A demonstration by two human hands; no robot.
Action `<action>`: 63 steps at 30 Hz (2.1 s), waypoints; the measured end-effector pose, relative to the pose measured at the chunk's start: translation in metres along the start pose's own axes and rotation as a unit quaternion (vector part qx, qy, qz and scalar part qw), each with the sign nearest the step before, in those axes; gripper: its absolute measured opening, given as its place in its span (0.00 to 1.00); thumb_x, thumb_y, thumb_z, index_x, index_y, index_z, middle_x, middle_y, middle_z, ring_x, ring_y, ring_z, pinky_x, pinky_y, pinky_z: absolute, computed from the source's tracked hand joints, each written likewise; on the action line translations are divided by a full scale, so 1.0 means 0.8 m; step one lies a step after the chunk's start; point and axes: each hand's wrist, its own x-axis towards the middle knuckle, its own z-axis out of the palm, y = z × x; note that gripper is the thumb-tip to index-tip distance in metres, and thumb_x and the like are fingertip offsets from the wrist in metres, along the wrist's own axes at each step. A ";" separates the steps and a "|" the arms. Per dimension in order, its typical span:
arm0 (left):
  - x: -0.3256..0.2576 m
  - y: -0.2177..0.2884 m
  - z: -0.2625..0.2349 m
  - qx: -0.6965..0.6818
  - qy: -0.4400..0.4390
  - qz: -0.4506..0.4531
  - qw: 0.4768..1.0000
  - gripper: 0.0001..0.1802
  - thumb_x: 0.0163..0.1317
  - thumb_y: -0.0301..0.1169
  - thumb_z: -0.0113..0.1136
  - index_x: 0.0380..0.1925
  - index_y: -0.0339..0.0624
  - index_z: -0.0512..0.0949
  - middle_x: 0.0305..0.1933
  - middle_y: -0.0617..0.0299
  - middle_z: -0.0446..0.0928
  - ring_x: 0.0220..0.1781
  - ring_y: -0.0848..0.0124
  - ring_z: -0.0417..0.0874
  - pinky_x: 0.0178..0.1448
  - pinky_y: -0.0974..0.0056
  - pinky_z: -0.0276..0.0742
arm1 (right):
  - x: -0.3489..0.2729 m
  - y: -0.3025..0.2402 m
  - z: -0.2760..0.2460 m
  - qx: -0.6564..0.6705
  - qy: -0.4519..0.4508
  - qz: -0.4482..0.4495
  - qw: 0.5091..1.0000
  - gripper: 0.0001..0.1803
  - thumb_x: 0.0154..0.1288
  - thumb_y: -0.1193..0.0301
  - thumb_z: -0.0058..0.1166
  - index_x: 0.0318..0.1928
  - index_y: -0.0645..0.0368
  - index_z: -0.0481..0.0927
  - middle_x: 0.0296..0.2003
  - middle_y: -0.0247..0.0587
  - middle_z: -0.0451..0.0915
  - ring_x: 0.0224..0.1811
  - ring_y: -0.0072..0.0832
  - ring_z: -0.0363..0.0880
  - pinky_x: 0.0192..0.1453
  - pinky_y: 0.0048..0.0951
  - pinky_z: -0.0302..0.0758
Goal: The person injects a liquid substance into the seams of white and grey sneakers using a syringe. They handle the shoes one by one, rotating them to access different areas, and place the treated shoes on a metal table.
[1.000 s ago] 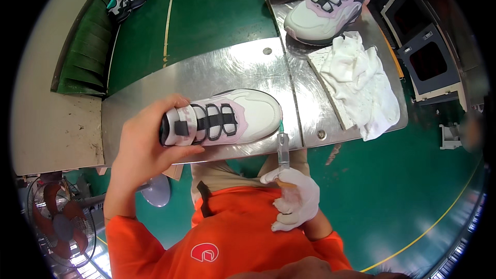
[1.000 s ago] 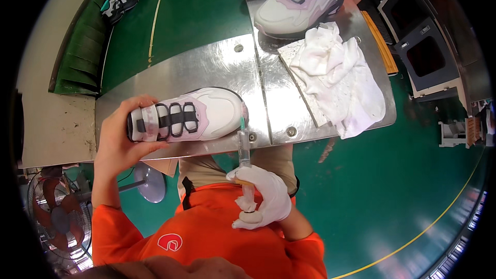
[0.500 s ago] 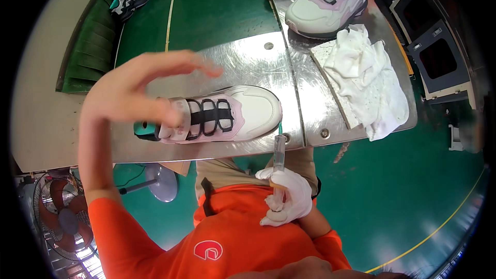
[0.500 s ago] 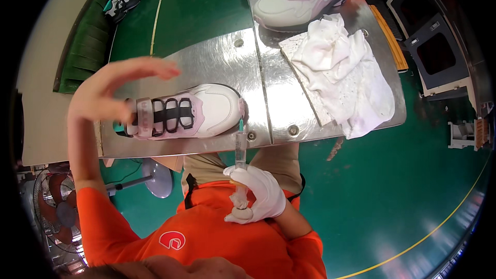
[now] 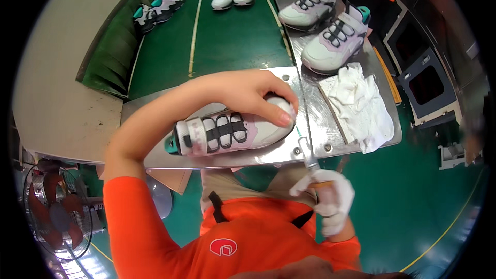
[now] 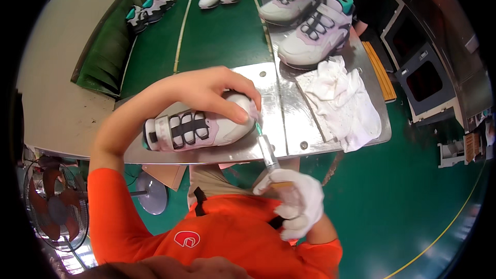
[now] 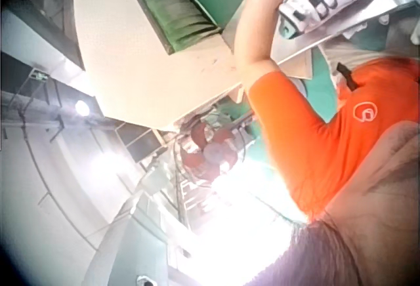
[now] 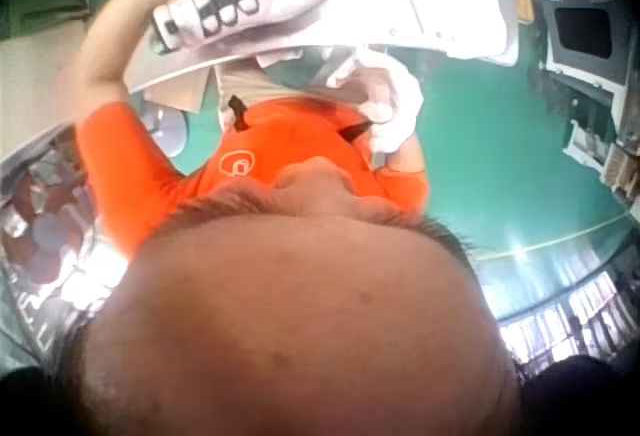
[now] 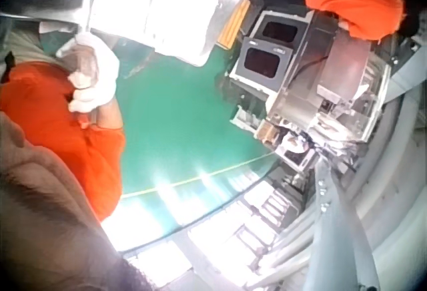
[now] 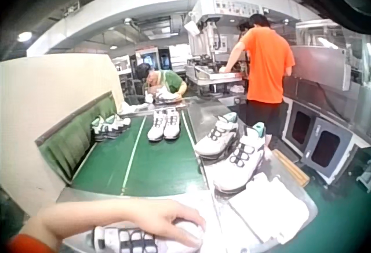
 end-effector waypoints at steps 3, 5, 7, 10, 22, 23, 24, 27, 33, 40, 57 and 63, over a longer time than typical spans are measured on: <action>-0.062 0.031 -0.017 -0.009 0.160 0.124 0.979 0.23 0.58 0.39 0.68 0.48 0.35 0.80 0.48 0.57 0.80 0.49 0.68 0.79 0.56 0.64 0.73 | 0.074 -0.064 0.007 0.065 -0.152 -0.075 0.983 0.38 0.46 0.71 0.70 0.59 0.70 0.68 0.37 0.61 0.78 0.40 0.49 0.81 0.44 0.45 0.80; -0.102 0.021 -0.005 -0.077 0.276 0.138 0.948 0.26 0.58 0.40 0.68 0.50 0.32 0.78 0.48 0.56 0.79 0.51 0.67 0.79 0.56 0.64 0.74 | 0.125 -0.084 0.016 0.097 -0.246 -0.083 0.961 0.48 0.37 0.69 0.74 0.61 0.73 0.67 0.42 0.60 0.77 0.44 0.46 0.80 0.47 0.40 0.78; -0.134 -0.007 0.014 -0.110 0.379 0.172 0.902 0.31 0.61 0.45 0.66 0.53 0.26 0.75 0.48 0.53 0.79 0.52 0.65 0.79 0.57 0.62 0.75 | 0.175 -0.088 0.031 0.111 -0.312 -0.044 0.943 0.57 0.29 0.67 0.79 0.63 0.76 0.65 0.46 0.59 0.76 0.48 0.43 0.79 0.51 0.36 0.77; -0.160 -0.052 0.035 -0.197 0.468 0.201 0.838 0.26 0.63 0.39 0.66 0.55 0.32 0.76 0.49 0.60 0.79 0.50 0.74 0.78 0.55 0.68 0.74 | 0.223 -0.076 0.055 0.124 -0.314 0.053 0.940 0.56 0.28 0.68 0.76 0.63 0.77 0.65 0.47 0.59 0.75 0.47 0.42 0.79 0.49 0.33 0.76; -0.186 -0.147 0.063 -0.307 0.614 0.138 0.714 0.28 0.70 0.45 0.57 0.59 0.32 0.74 0.52 0.60 0.79 0.52 0.74 0.77 0.58 0.69 0.71 | 0.243 -0.005 0.070 0.172 -0.125 0.206 0.955 0.55 0.28 0.68 0.65 0.63 0.80 0.63 0.51 0.59 0.75 0.46 0.39 0.79 0.40 0.23 0.75; -0.186 -0.153 0.065 -0.321 0.617 0.141 0.705 0.28 0.71 0.45 0.56 0.59 0.31 0.74 0.52 0.60 0.79 0.53 0.73 0.78 0.59 0.68 0.71 | 0.242 -0.002 0.068 0.173 -0.112 0.212 0.955 0.55 0.28 0.68 0.64 0.63 0.81 0.63 0.51 0.59 0.75 0.46 0.39 0.79 0.39 0.22 0.75; -0.186 -0.158 0.067 -0.331 0.621 0.140 0.697 0.28 0.71 0.44 0.56 0.59 0.31 0.73 0.53 0.59 0.79 0.53 0.73 0.78 0.59 0.68 0.71 | 0.241 0.001 0.067 0.175 -0.102 0.215 0.955 0.55 0.28 0.68 0.63 0.63 0.81 0.63 0.51 0.59 0.74 0.46 0.38 0.79 0.39 0.22 0.75; -0.183 -0.163 0.069 -0.355 0.626 0.142 0.680 0.27 0.71 0.43 0.56 0.59 0.30 0.73 0.53 0.58 0.79 0.54 0.72 0.78 0.60 0.67 0.71 | 0.238 0.009 0.057 0.155 -0.107 0.189 0.964 0.54 0.26 0.67 0.62 0.61 0.82 0.65 0.49 0.60 0.76 0.43 0.40 0.80 0.39 0.24 0.75; -0.185 -0.163 0.069 -0.366 0.620 0.126 0.683 0.29 0.70 0.45 0.56 0.59 0.30 0.72 0.54 0.58 0.79 0.55 0.72 0.78 0.61 0.66 0.72 | 0.244 0.020 0.065 0.087 -0.128 0.101 0.983 0.53 0.30 0.52 0.63 0.57 0.75 0.67 0.35 0.59 0.76 0.30 0.46 0.78 0.36 0.37 0.75; -0.180 -0.170 0.057 -0.358 0.604 0.092 0.706 0.30 0.71 0.47 0.55 0.60 0.32 0.71 0.56 0.59 0.77 0.57 0.71 0.77 0.63 0.65 0.70 | 0.248 0.008 0.045 0.135 -0.084 0.015 0.987 0.55 0.34 0.48 0.65 0.62 0.69 0.64 0.43 0.58 0.75 0.38 0.45 0.78 0.42 0.41 0.78; -0.166 -0.161 -0.007 -0.441 0.479 -0.212 0.729 0.28 0.71 0.48 0.54 0.51 0.29 0.77 0.46 0.55 0.82 0.41 0.72 0.83 0.43 0.65 0.81 | 0.086 0.029 -0.042 -0.569 0.222 -0.028 0.792 0.49 0.36 0.71 0.69 0.63 0.70 0.63 0.50 0.51 0.75 0.49 0.37 0.77 0.56 0.35 0.74; 0.017 -0.228 -0.142 -0.586 0.503 -0.009 0.635 0.32 0.76 0.48 0.41 0.68 0.34 0.60 0.69 0.47 0.66 0.68 0.54 0.72 0.68 0.46 0.74 | 0.087 0.039 -0.046 -0.489 0.282 -0.045 0.824 0.49 0.34 0.65 0.75 0.59 0.72 0.67 0.43 0.53 0.79 0.40 0.39 0.82 0.47 0.35 0.79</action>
